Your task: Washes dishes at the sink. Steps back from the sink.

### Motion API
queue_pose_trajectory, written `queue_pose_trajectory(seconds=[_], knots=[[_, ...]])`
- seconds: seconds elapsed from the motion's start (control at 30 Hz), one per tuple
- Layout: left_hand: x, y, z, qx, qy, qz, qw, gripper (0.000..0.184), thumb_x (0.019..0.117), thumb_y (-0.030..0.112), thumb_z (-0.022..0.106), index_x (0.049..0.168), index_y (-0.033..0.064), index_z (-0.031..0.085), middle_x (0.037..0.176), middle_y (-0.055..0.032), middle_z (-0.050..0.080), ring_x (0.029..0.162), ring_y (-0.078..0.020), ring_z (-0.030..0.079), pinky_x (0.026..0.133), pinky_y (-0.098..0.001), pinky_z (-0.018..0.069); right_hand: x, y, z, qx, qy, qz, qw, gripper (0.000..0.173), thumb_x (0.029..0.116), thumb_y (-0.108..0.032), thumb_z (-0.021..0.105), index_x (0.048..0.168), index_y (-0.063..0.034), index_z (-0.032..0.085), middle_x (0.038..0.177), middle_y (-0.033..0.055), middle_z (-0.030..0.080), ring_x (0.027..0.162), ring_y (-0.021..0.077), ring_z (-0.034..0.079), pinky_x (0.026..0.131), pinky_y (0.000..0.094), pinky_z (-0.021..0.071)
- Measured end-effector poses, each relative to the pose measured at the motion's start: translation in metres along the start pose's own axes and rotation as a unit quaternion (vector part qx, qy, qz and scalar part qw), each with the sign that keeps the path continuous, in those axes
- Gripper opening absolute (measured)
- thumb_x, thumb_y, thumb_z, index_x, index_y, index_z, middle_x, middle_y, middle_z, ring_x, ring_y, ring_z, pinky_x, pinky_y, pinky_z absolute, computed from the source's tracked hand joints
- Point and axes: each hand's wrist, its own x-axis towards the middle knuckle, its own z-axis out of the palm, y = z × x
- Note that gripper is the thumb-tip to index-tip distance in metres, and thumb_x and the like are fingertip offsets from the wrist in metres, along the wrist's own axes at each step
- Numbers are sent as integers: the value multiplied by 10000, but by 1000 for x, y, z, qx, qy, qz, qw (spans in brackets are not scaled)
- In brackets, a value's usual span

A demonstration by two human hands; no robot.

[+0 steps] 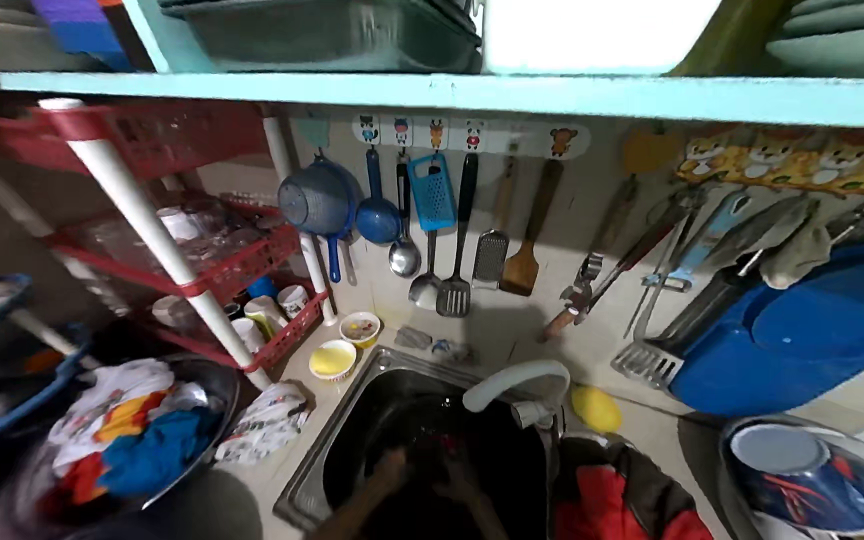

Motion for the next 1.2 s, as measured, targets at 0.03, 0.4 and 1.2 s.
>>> queue_pose_trajectory(seconds=[0.03,0.4,1.2], knots=[[-8,2,-14,-61,18,-2,998,524,1038,297,595,1436,-29,496,1360,-286,584,1273,-412,574,1089,-561,443,-12,-6,-3,46,-7,15,999,923,820,-444,843,1580,-160,406,1594,285,350,1463,448,369,1190,587,338],[-149,134,-161,-402,236,207,860,374,1081,226,498,1363,-18,474,1071,-152,648,883,-197,660,810,-410,577,-63,-51,29,221,95,90,967,1408,605,-494,955,1658,-132,93,1667,322,44,1529,534,60,1197,717,165],[-83,14,-17,-231,112,195,946,815,733,131,903,1407,-75,493,1342,-217,615,1273,-251,587,1125,-396,442,-178,-163,-95,635,217,-178,720,470,892,117,353,1346,40,447,1037,65,621,861,97,644,748,292,570]])
